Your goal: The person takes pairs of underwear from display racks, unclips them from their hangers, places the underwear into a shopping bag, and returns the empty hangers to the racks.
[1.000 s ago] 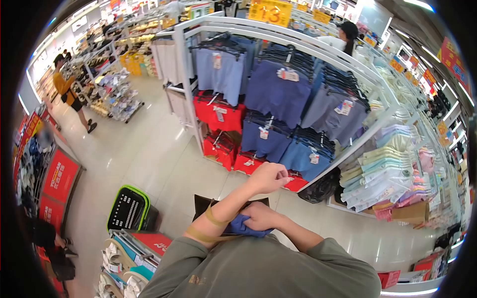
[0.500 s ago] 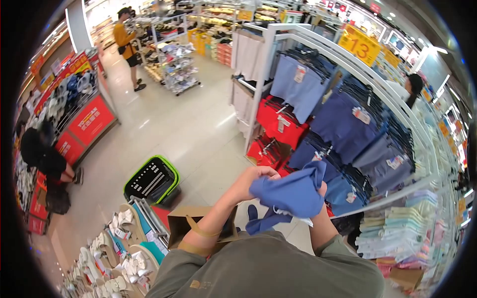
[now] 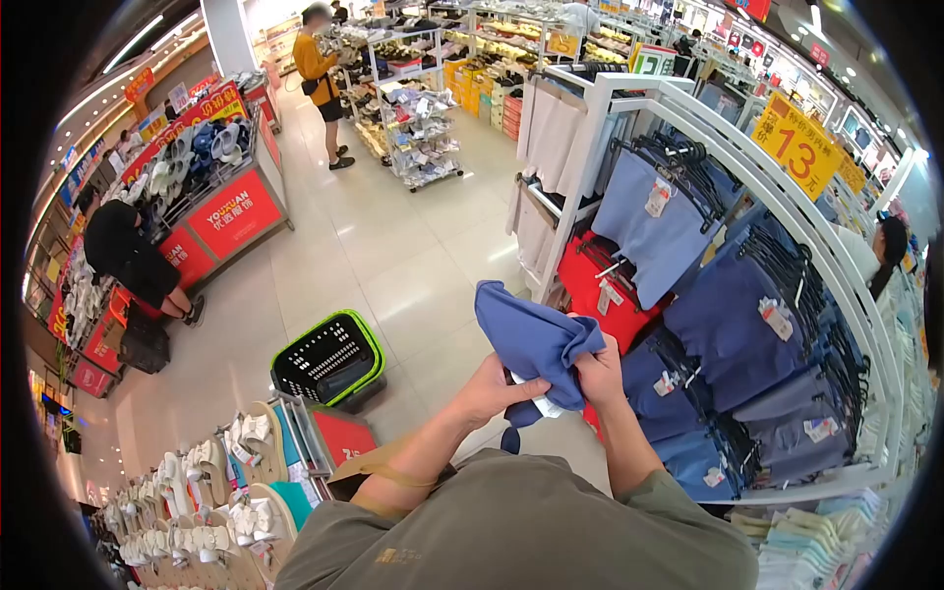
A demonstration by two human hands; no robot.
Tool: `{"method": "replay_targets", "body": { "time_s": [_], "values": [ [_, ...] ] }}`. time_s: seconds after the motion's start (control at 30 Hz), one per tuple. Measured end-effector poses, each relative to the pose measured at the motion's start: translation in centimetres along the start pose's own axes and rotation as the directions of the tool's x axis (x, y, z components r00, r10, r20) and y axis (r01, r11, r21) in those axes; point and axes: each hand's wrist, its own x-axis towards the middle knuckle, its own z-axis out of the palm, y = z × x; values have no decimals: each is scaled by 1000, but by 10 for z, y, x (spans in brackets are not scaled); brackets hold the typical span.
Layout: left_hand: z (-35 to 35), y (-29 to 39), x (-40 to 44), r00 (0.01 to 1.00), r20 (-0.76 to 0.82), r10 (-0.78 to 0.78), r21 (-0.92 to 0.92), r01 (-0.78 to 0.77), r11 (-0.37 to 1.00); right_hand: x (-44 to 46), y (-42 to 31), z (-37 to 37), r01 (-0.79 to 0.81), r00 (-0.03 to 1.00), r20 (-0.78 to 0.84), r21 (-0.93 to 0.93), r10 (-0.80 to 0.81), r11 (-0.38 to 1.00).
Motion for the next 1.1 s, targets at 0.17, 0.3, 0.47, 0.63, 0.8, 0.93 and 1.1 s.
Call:
{"method": "replay_targets", "body": {
  "time_s": [0.17, 0.3, 0.47, 0.63, 0.8, 0.93, 1.1],
  "values": [
    [-3, -8, 52, 978, -185, 100, 38, -95, 995, 34, 16, -68, -46, 999, -18, 23, 46, 999],
    [-12, -1, 82, 937, -336, 100, -78, -133, 988, 52, 42, -115, -98, 978, -46, 761, 204, 642],
    [-26, 9, 118, 954, -300, 30, -70, -54, 996, 78, 22, -121, -125, 961, -47, 808, 274, 575],
    [-25, -12, 150, 970, -240, 48, 283, 22, 959, 107, 24, -96, -37, 999, 4, 543, 41, 839],
    [-35, 19, 165, 978, 197, -65, -721, 189, 667, 129, -4, -43, 458, 849, 509, -577, -140, 676],
    [-76, -2, 201, 949, 284, -136, -728, 305, 614, 129, 12, -16, 476, 852, 524, -774, 1, 417],
    [-104, 40, 238, 894, 343, -290, -604, 446, 660, 136, 15, 19, 324, 909, 388, -888, 152, 325]
  ]
}}
